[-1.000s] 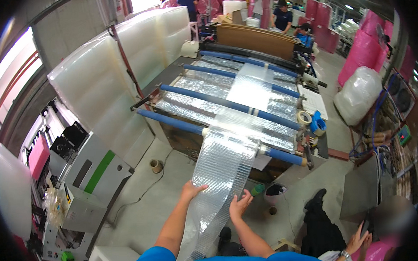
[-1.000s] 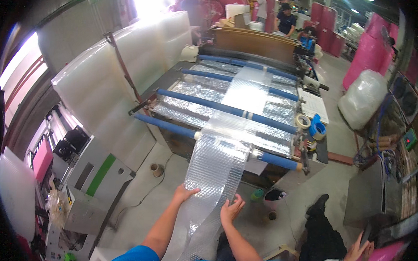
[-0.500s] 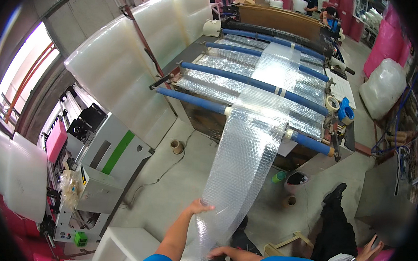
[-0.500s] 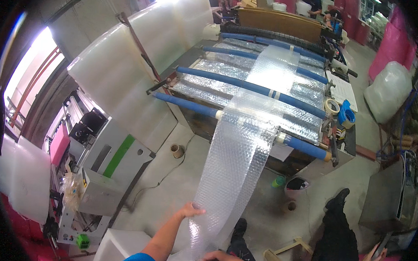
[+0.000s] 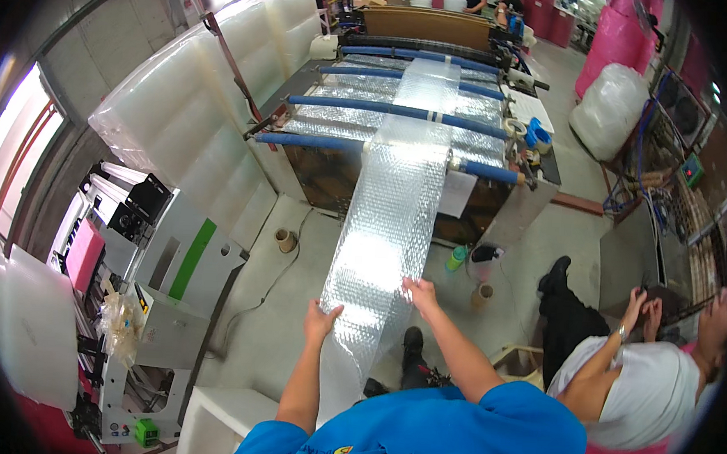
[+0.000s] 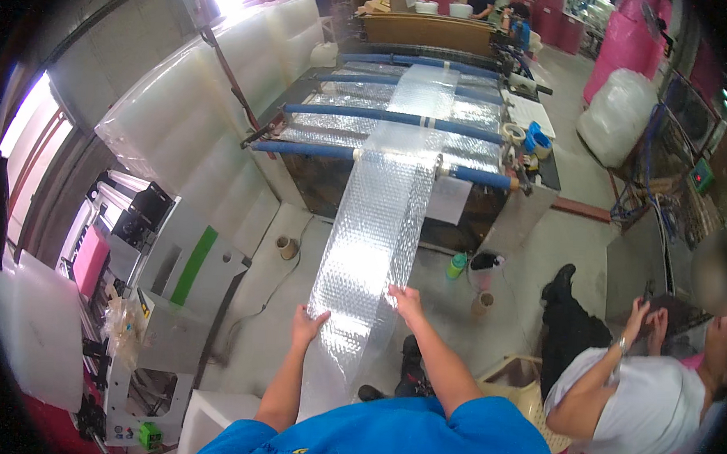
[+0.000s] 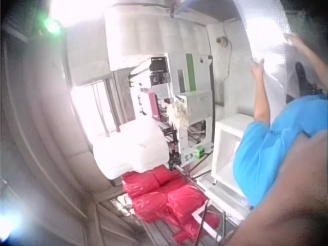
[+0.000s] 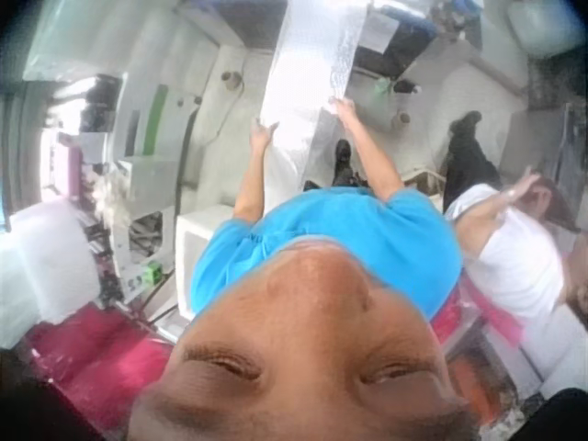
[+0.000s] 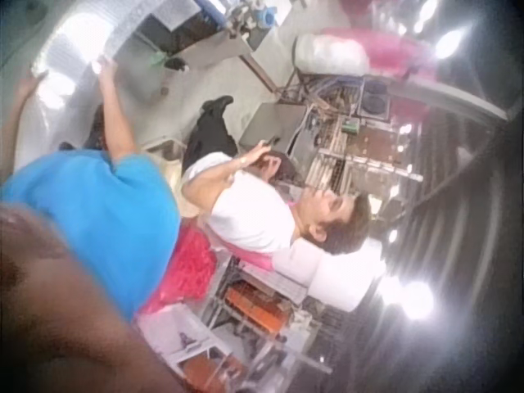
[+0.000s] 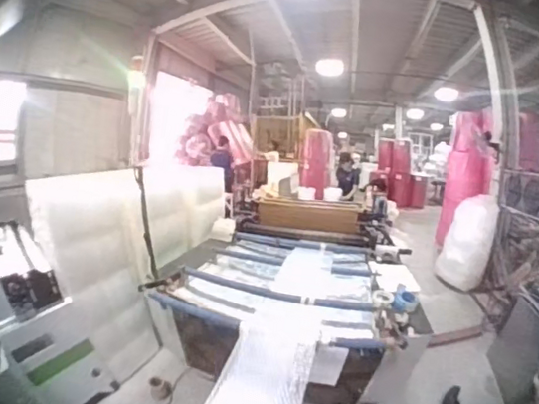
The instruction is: The person pulls a sheet of bubble wrap from a machine, cuts it, and wraps it around a cardboard tube. They then place the wrapped tube into a white bin and handle other tubes and a metal rod.
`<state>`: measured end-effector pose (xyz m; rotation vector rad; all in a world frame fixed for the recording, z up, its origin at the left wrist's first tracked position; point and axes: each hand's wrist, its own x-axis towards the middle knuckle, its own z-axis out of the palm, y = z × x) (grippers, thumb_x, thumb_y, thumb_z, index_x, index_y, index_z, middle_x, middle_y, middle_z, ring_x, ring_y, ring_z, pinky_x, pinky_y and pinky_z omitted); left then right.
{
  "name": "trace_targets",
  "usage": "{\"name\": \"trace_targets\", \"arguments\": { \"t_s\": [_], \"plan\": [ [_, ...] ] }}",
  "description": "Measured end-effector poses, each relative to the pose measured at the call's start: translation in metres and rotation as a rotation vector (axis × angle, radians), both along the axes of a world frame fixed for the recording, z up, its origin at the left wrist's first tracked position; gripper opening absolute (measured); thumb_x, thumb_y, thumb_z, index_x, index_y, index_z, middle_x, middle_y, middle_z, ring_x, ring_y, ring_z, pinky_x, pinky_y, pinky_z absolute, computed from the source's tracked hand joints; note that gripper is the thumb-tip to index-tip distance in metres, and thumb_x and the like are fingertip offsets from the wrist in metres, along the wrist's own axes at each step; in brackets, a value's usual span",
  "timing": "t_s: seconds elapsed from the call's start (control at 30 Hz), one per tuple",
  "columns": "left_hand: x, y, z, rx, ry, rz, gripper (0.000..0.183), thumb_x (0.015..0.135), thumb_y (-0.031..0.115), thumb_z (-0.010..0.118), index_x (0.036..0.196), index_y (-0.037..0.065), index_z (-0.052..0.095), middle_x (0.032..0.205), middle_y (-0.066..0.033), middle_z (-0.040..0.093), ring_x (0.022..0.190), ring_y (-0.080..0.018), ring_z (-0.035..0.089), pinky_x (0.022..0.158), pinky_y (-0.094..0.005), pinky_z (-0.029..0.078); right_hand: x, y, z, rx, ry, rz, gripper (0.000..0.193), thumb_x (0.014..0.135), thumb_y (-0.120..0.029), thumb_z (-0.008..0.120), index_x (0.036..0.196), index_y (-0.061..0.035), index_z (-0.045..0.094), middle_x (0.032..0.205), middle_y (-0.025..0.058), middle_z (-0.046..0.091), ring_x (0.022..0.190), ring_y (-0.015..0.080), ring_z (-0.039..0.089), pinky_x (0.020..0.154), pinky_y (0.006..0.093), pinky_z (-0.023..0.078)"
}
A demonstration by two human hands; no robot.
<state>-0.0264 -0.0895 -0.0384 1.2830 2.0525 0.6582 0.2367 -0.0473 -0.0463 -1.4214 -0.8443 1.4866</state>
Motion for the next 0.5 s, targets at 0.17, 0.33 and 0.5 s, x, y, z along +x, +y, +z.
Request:
{"name": "trace_targets", "arguments": {
  "t_s": [0.17,0.33,0.5],
  "plan": [
    [-0.008,-0.01,0.037,0.022,-0.06,0.001,0.069,0.052,0.043,0.071,0.1,0.001,0.045,0.089,-0.0166,0.056,0.084,-0.0266,0.054,0.072,-0.0328,0.042,-0.015,-0.01,0.023,0.167,0.011,-0.156,0.022,0.078,-0.023,0.054,0.077,-0.0011,0.055,0.068,0.0012,0.055,0.057,0.0075,0.049,0.051,0.0209,0.039],
    [-0.026,0.001,0.035,-0.079,-0.135,-0.153,0.071,0.05,0.042,0.073,0.1,-0.003,0.048,0.094,-0.0174,0.056,0.086,-0.0257,0.054,0.075,-0.0317,0.042,-0.022,-0.014,0.04,0.088,0.12,-0.142,0.019,0.078,-0.02,0.054,0.079,-0.0008,0.056,0.07,0.0019,0.056,0.06,0.0082,0.051,0.054,0.022,0.041],
    [-0.023,0.008,0.013,-0.098,-0.029,-0.188,0.07,0.054,0.043,0.07,0.101,-0.004,0.048,0.096,-0.0188,0.055,0.09,-0.0264,0.053,0.076,-0.0321,0.042,-0.019,-0.011,0.028,0.001,-0.008,-0.076,0.02,0.078,-0.021,0.054,0.081,-0.0021,0.056,0.071,0.0028,0.057,0.061,0.0096,0.052,0.053,0.0225,0.042]
  ]
}}
